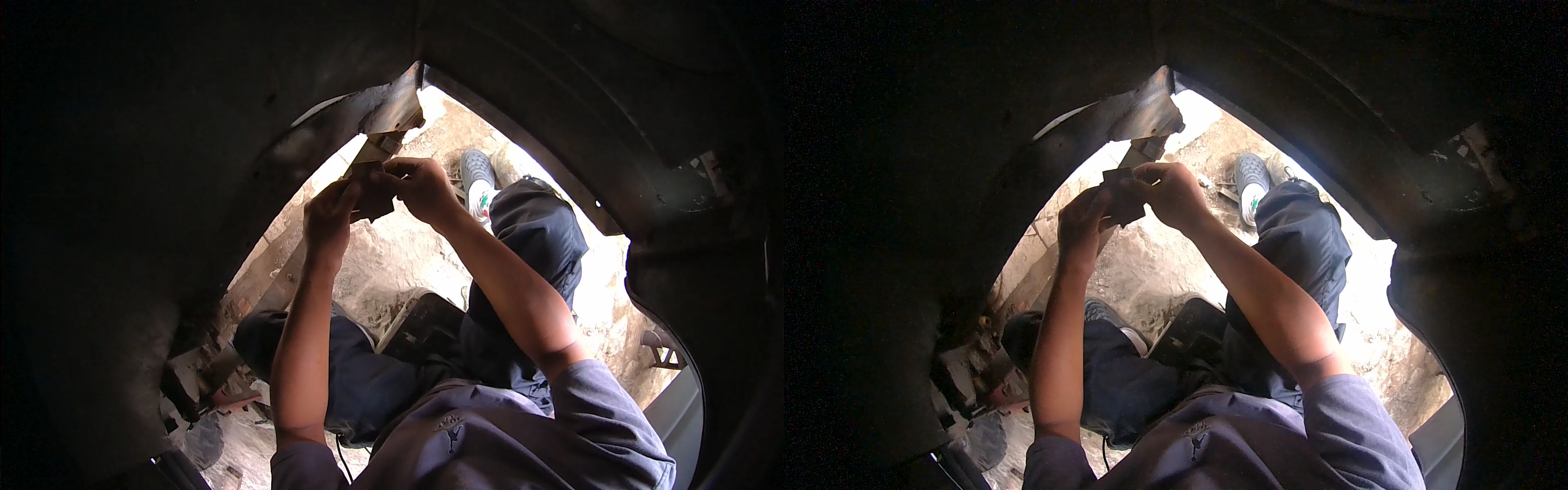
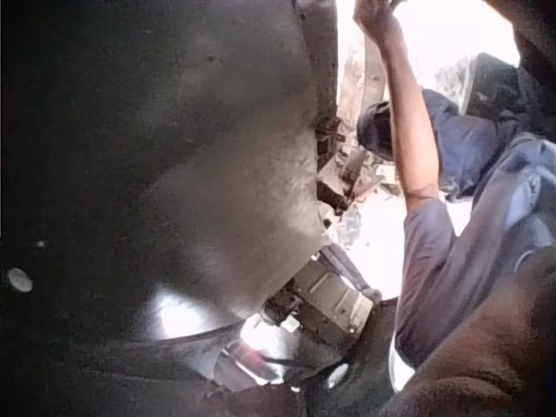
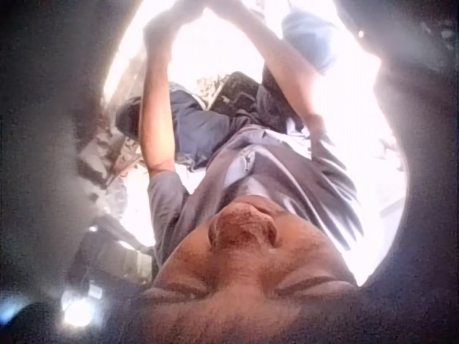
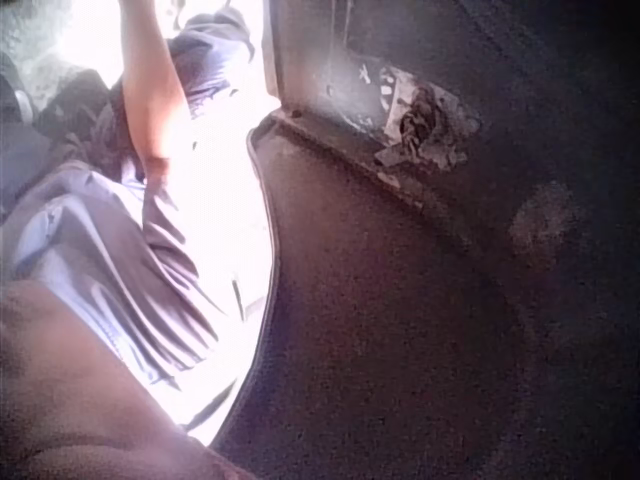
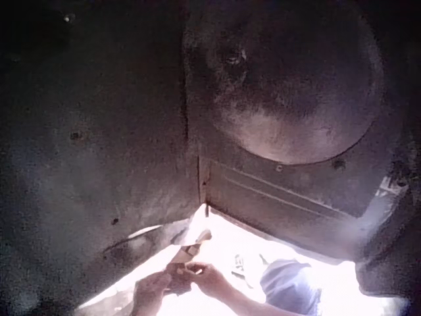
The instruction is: The person sits under a vehicle and uses a small tool to scrape and clean a metal bracket or frame component. They repeatedly scrape the surface, remove debris, and adjust their grip to reach different parts of the bracket.
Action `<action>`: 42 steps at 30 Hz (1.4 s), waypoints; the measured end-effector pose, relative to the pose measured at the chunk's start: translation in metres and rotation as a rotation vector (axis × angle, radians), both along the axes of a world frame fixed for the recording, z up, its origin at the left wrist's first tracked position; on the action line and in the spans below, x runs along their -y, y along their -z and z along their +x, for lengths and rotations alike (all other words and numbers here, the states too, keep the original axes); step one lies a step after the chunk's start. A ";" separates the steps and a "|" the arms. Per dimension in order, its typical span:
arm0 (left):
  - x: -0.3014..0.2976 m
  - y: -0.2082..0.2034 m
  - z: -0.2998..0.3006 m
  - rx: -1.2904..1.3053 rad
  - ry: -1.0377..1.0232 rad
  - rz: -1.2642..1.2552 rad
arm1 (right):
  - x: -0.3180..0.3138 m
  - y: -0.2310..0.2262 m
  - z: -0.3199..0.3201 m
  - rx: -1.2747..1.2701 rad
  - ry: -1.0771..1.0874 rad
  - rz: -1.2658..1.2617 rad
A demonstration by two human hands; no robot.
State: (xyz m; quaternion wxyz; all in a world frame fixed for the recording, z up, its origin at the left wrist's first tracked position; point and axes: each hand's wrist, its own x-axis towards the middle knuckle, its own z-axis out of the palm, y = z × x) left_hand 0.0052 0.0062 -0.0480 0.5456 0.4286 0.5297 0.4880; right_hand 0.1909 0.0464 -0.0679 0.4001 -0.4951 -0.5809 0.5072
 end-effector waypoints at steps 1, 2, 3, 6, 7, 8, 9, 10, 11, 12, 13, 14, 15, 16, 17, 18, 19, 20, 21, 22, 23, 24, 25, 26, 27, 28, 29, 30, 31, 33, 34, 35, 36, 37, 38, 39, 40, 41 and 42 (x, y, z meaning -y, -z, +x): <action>-0.001 0.000 -0.001 -0.024 -0.008 -0.004 | 0.000 0.000 0.000 0.015 -0.004 0.001; -0.002 0.001 -0.003 -0.049 -0.021 -0.009 | 0.002 -0.004 -0.002 0.029 -0.013 0.002; -0.003 0.005 -0.005 -0.051 -0.022 0.006 | 0.003 -0.008 -0.004 0.043 -0.022 0.002; -0.009 0.006 -0.003 -0.035 -0.045 0.029 | 0.007 -0.016 -0.005 0.046 -0.019 -0.007; -0.007 0.002 0.001 -0.015 -0.068 0.019 | 0.007 -0.020 -0.006 0.059 -0.010 -0.017; -0.004 -0.003 0.004 0.004 -0.091 0.006 | 0.007 -0.018 -0.007 0.051 0.004 -0.003; -0.004 -0.001 0.003 0.015 -0.095 0.012 | 0.007 -0.013 -0.008 0.043 0.018 0.010; -0.005 0.004 0.003 0.026 -0.098 0.017 | 0.008 -0.011 -0.009 0.035 0.033 0.023; -0.005 0.006 0.002 0.036 -0.105 0.021 | 0.009 -0.011 -0.012 0.041 0.069 0.070; -0.005 0.006 0.002 0.016 -0.123 0.005 | 0.010 -0.012 -0.014 0.048 0.107 0.117; -0.005 0.006 0.004 -0.003 -0.141 -0.011 | 0.011 -0.012 -0.016 0.054 0.144 0.164; -0.008 0.003 0.005 -0.023 -0.157 -0.018 | 0.010 -0.013 -0.017 -0.027 0.150 0.115; -0.009 0.005 0.004 0.011 -0.158 -0.009 | 0.009 -0.012 -0.017 -0.108 0.155 0.066; -0.011 0.011 0.003 0.045 -0.159 0.000 | 0.005 -0.009 -0.017 -0.188 0.159 0.018; -0.011 0.012 0.005 0.084 -0.156 0.005 | -0.001 -0.004 -0.017 -0.315 0.126 -0.053; -0.011 0.013 0.006 0.094 -0.168 -0.003 | -0.004 0.000 -0.014 -0.288 0.126 -0.048; -0.011 0.012 0.008 0.103 -0.178 -0.011 | -0.007 0.005 -0.012 -0.261 0.126 -0.043; -0.011 0.011 0.008 0.110 -0.193 -0.022 | -0.008 0.005 -0.012 -0.236 0.123 -0.043; -0.011 0.012 0.008 0.162 -0.186 -0.008 | -0.009 0.006 -0.013 -0.277 0.103 -0.030; -0.013 0.013 0.007 0.158 -0.187 -0.005 | -0.008 0.007 -0.014 -0.277 0.108 -0.019; -0.013 0.014 0.006 0.153 -0.189 -0.005 | -0.006 0.003 -0.016 -0.277 0.113 -0.010; -0.014 0.015 0.005 0.148 -0.191 -0.005 | -0.004 0.000 -0.018 -0.278 0.119 -0.002; -0.015 0.018 0.004 0.100 -0.199 0.029 | -0.003 -0.003 -0.019 -0.272 0.115 -0.024; -0.016 0.019 0.005 0.051 -0.205 0.063 | -0.002 -0.006 -0.019 -0.266 0.112 -0.046; -0.017 0.020 0.005 0.003 -0.211 0.097 | -0.002 -0.007 -0.019 -0.260 0.109 -0.069; -0.016 0.019 0.006 0.002 -0.231 0.100 | -0.002 -0.006 -0.020 -0.295 0.092 -0.075; -0.014 0.011 0.010 0.004 -0.248 0.100 | -0.002 -0.006 -0.022 -0.327 0.078 -0.082; -0.012 0.006 0.013 0.006 -0.266 0.101 | -0.001 -0.006 -0.022 -0.358 0.064 -0.089; -0.013 0.005 0.015 0.035 -0.264 0.085 | 0.001 -0.007 -0.021 -0.283 0.089 -0.070; -0.010 0.006 0.012 0.084 -0.275 0.051 | 0.010 -0.030 -0.024 -0.140 0.125 -0.039; -0.010 0.010 0.010 0.077 -0.273 0.054 | 0.009 -0.023 -0.025 -0.097 0.141 0.024; -0.012 0.014 0.010 0.072 -0.267 0.059 | 0.007 -0.017 -0.026 -0.053 0.160 0.089; -0.013 0.017 0.010 0.067 -0.262 0.064 | 0.007 -0.013 -0.027 -0.009 0.178 0.155; -0.013 0.019 0.010 0.085 -0.281 0.044 | 0.008 -0.009 -0.025 0.014 0.178 0.163; -0.013 0.016 0.010 0.103 -0.302 0.023 | 0.009 -0.016 -0.025 0.037 0.176 0.171; -0.014 0.014 0.010 0.122 -0.322 0.003 | 0.011 -0.020 -0.026 0.060 0.175 0.179; -0.014 0.013 0.010 0.116 -0.328 0.005 | 0.011 -0.019 -0.027 0.001 0.177 0.150; -0.014 0.012 0.009 0.110 -0.332 0.008 | 0.012 -0.019 -0.028 -0.057 0.180 0.120; -0.014 0.011 0.009 0.105 -0.336 0.011 | 0.012 -0.019 -0.030 -0.115 0.184 0.091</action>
